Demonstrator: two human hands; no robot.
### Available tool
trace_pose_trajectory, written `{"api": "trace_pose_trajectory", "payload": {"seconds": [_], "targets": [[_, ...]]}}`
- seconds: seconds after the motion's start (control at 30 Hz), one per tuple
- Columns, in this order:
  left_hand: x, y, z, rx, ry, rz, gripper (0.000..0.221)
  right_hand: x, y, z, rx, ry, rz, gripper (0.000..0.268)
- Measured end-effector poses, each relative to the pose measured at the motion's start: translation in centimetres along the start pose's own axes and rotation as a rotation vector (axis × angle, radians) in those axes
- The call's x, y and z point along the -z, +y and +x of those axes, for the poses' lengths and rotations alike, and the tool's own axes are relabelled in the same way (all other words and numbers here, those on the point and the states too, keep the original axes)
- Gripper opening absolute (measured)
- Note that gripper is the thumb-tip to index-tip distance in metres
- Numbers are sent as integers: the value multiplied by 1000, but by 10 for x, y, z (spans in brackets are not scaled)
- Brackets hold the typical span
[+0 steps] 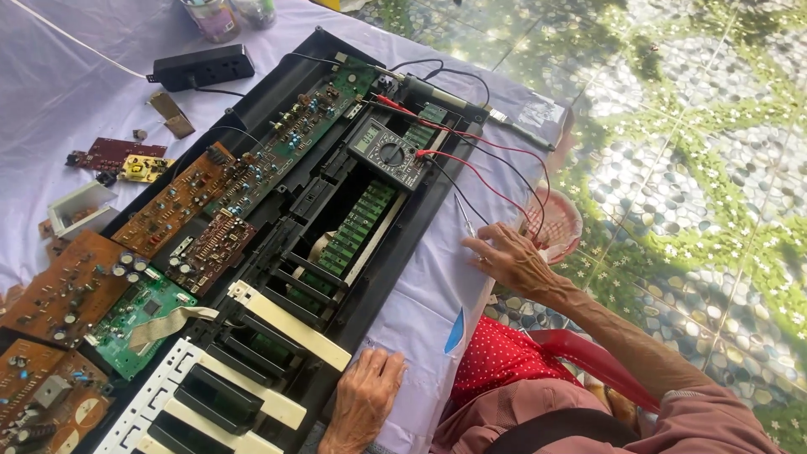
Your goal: Repairing an electronic keyboard by soldering components on circuit boards and testing with a multimeter
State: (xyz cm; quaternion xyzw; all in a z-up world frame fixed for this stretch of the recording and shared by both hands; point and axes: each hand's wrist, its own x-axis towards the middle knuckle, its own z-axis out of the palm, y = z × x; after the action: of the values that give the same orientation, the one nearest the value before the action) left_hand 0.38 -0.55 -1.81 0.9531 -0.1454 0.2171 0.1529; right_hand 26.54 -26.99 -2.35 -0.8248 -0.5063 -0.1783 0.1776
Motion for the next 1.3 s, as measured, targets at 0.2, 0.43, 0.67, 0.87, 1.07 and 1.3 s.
{"api": "trace_pose_trajectory", "payload": {"seconds": [0.2,0.43,0.67,0.87,1.07,1.3], "targets": [[-1,0,-2,-2,-7,10,8,-4,-2,8,-87,-66,-33,37],[-9,0,-7,11,19,17,10,-7,3,12,-227,-164,-5,43],[-20,-4,-9,-4,84,54,14,8,72,22,-192,317,35,11],[-15,-1,-2,-1,91,16,16,6,192,27,-680,288,19,10],[-14,-3,-2,-30,109,44,19,-19,234,32,-662,118,-101,21],[0,0,5,-31,59,-12,13,-26,257,23,-730,80,-54,22]]}}
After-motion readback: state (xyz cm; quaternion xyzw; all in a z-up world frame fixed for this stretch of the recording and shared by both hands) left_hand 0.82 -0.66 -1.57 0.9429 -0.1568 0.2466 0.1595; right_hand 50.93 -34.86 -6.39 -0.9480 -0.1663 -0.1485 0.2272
